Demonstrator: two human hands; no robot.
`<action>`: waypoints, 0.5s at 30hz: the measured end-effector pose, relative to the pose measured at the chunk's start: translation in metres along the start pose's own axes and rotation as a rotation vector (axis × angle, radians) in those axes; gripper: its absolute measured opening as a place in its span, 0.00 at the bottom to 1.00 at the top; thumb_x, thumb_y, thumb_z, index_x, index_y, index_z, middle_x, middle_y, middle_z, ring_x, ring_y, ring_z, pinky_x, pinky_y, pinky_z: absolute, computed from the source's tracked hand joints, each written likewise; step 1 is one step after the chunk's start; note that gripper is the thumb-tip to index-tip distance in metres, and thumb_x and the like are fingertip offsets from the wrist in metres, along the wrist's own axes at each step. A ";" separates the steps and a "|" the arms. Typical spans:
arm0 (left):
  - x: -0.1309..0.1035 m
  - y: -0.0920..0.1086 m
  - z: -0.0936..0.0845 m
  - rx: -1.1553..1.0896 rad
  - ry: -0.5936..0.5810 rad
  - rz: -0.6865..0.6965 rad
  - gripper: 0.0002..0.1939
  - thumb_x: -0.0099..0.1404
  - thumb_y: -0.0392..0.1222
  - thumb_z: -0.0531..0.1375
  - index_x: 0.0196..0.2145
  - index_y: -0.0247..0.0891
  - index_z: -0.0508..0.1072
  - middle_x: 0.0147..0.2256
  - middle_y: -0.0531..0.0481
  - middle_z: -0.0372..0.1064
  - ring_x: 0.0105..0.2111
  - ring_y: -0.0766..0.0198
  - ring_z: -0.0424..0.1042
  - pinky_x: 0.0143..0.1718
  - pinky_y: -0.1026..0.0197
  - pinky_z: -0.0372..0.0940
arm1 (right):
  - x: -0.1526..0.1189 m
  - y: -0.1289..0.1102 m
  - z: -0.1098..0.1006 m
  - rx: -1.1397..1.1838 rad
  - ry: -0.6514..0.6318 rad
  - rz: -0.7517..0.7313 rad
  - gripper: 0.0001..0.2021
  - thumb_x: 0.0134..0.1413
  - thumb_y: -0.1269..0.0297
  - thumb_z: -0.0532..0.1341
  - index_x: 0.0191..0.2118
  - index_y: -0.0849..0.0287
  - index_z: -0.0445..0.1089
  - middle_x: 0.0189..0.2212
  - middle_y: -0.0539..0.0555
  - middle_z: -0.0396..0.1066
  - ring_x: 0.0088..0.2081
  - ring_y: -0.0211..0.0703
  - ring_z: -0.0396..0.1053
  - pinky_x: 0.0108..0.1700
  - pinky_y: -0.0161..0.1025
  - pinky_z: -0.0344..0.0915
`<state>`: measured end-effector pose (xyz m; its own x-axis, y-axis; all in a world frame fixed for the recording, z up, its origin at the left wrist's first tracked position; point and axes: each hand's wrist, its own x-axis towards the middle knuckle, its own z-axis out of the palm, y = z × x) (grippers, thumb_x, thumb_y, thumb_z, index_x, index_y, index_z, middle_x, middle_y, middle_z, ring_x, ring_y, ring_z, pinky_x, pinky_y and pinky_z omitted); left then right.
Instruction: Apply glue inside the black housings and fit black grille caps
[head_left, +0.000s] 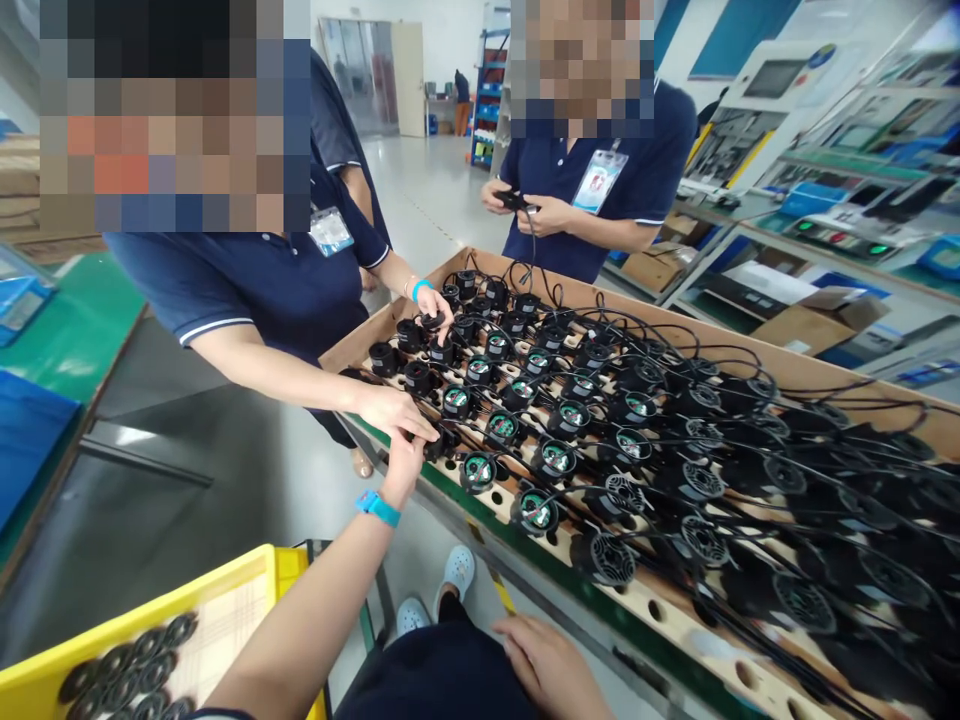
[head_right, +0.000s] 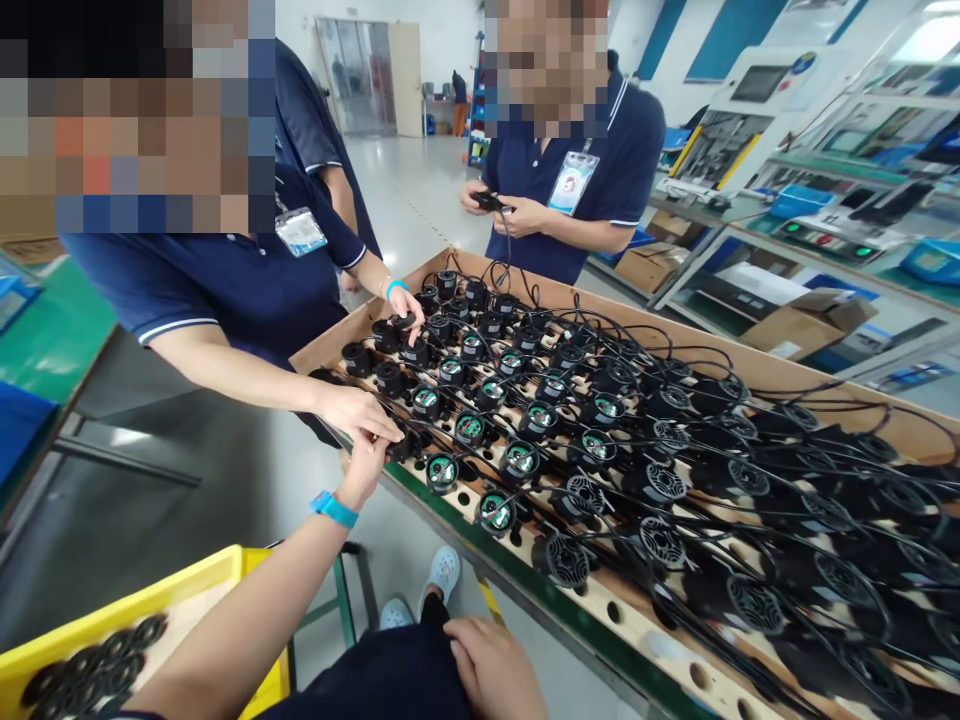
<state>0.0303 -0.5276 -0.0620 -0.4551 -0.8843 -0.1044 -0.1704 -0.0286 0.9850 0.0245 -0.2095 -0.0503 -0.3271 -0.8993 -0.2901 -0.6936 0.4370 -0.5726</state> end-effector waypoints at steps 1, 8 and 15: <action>-0.001 0.001 0.000 -0.004 0.007 -0.008 0.12 0.60 0.46 0.58 0.40 0.38 0.67 0.34 0.46 0.69 0.23 0.66 0.65 0.19 0.63 0.62 | -0.001 -0.001 0.000 0.004 0.007 0.001 0.15 0.60 0.69 0.50 0.43 0.53 0.74 0.40 0.53 0.77 0.42 0.46 0.75 0.45 0.40 0.69; -0.003 0.006 0.000 0.035 0.010 -0.017 0.15 0.62 0.49 0.57 0.42 0.36 0.67 0.33 0.48 0.69 0.23 0.67 0.65 0.20 0.63 0.63 | -0.008 -0.002 0.000 0.039 0.051 0.001 0.15 0.60 0.69 0.51 0.43 0.53 0.74 0.38 0.53 0.77 0.41 0.46 0.74 0.45 0.41 0.68; -0.004 0.017 -0.003 0.211 0.001 -0.004 0.17 0.66 0.52 0.55 0.41 0.35 0.66 0.36 0.47 0.71 0.26 0.67 0.66 0.26 0.62 0.68 | -0.020 -0.007 -0.003 0.138 0.168 0.022 0.13 0.60 0.68 0.52 0.41 0.52 0.74 0.35 0.52 0.77 0.38 0.44 0.74 0.43 0.40 0.67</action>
<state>0.0318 -0.5254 -0.0445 -0.4536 -0.8846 -0.1081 -0.3515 0.0662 0.9338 0.0339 -0.1948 -0.0379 -0.4516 -0.8742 -0.1786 -0.5945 0.4440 -0.6704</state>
